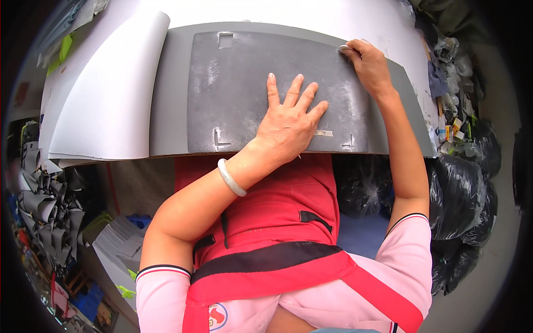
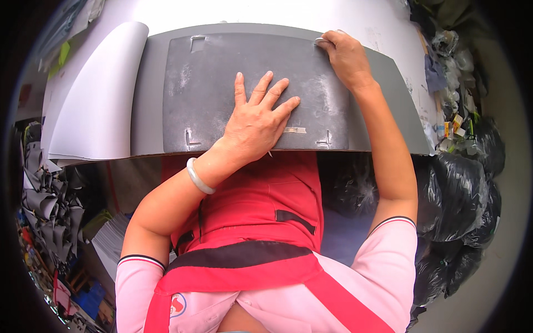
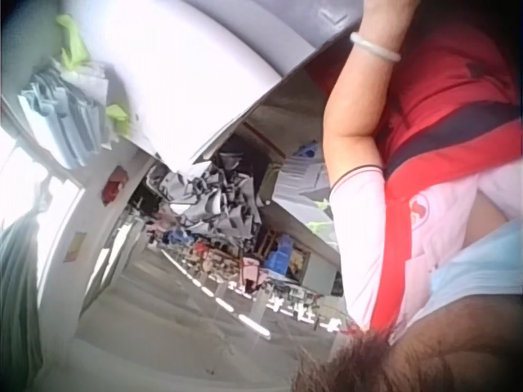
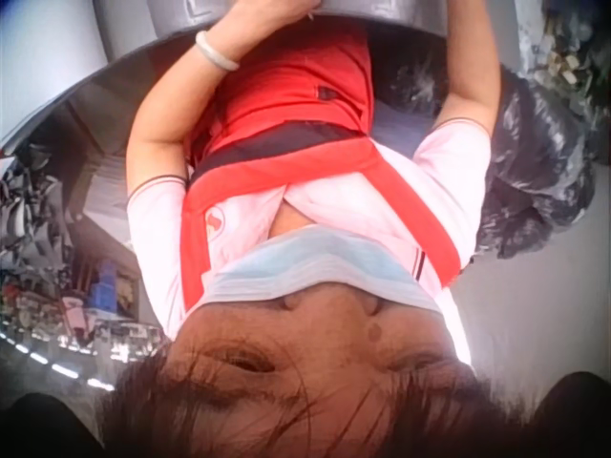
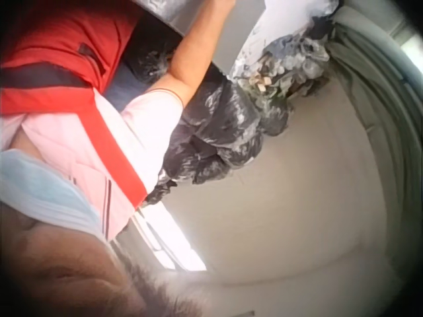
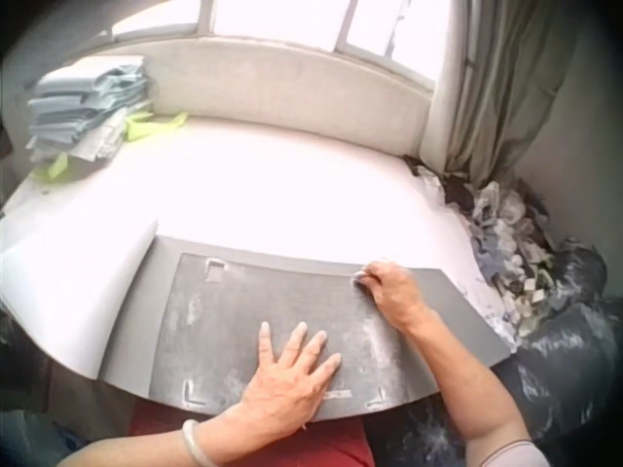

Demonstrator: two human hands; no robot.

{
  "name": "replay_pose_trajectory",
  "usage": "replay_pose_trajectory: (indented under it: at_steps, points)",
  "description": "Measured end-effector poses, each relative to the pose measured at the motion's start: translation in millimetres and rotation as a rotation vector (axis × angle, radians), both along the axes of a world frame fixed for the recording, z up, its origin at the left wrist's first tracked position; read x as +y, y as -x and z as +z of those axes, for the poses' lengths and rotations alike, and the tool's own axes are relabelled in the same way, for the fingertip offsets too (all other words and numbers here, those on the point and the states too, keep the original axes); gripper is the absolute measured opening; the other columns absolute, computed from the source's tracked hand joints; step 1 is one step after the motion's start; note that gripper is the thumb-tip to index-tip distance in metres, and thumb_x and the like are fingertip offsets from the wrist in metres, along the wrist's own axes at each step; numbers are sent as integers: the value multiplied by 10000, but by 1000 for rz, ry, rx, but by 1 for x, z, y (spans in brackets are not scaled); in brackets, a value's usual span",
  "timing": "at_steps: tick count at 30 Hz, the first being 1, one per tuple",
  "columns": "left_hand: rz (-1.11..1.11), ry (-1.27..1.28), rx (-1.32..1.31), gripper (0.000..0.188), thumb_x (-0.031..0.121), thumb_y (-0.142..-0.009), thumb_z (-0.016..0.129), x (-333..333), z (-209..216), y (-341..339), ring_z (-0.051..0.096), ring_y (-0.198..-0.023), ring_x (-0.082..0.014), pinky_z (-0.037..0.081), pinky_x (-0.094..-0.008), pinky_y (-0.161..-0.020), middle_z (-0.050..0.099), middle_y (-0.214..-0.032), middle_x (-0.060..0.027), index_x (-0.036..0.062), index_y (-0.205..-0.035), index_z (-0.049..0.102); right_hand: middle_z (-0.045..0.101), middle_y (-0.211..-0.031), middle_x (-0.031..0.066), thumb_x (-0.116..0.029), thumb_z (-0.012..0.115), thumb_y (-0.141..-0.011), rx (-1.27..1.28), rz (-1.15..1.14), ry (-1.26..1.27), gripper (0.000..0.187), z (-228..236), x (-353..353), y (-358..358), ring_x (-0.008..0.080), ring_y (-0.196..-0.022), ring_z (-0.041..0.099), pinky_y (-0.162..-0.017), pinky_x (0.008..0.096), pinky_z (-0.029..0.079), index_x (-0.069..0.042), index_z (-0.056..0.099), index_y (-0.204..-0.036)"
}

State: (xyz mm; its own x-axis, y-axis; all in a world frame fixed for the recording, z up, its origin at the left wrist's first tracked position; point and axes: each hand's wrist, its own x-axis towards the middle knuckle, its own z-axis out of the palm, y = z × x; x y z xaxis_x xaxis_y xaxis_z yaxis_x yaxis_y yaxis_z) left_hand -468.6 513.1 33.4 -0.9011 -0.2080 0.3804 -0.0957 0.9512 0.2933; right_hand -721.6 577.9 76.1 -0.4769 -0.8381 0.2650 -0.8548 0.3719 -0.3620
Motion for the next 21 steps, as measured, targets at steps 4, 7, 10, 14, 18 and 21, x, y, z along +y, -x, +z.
replay_pose_trajectory:
  at_steps: [4,7,10,14,18,21]
  points:
    - [7,2,9,314,220,-944,628,-1,-1,-1,443,-1391,-371,168,-748,-1119,542,-1424,-123,175,-1252,669,706,-944,131,-178,661,-942,75,-14,-101,156,0,-4,4,311,-821,667,-766,377,524,-32,714,-961]
    - [6,-16,19,309,219,-945,628,0,-2,-1,447,-1388,-370,158,-745,-1126,547,-1419,-124,174,-1248,671,708,-895,125,-192,662,-940,-87,-151,-116,175,5,-1,8,282,-794,670,-758,369,529,-26,700,-981]
    - [6,-22,36,304,218,-946,627,1,-4,0,453,-1385,-370,150,-741,-1131,552,-1414,-126,174,-1244,673,696,-832,108,-213,659,-930,-339,-275,-8,208,7,0,-2,251,-756,659,-743,370,529,-23,676,-1013]
    - [5,-31,39,300,218,-948,626,0,-2,0,453,-1386,-369,146,-740,-1133,552,-1417,-125,172,-1240,676,669,-786,81,-226,657,-922,-265,-308,-1,232,-5,-1,-4,213,-716,636,-714,365,525,-34,653,-1052]
    - [11,-21,40,303,224,-949,623,-1,-3,0,448,-1391,-365,147,-739,-1133,552,-1416,-123,173,-1244,674,657,-753,64,-223,659,-926,-121,-209,-219,213,12,-7,1,181,-698,624,-691,342,520,-37,659,-1031]
    - [17,-6,35,305,238,-956,609,0,-5,0,446,-1394,-361,151,-739,-1133,549,-1419,-123,174,-1248,671,676,-757,61,-218,673,-924,-223,-203,-259,226,26,-15,0,148,-679,625,-660,312,524,-32,680,-1054]
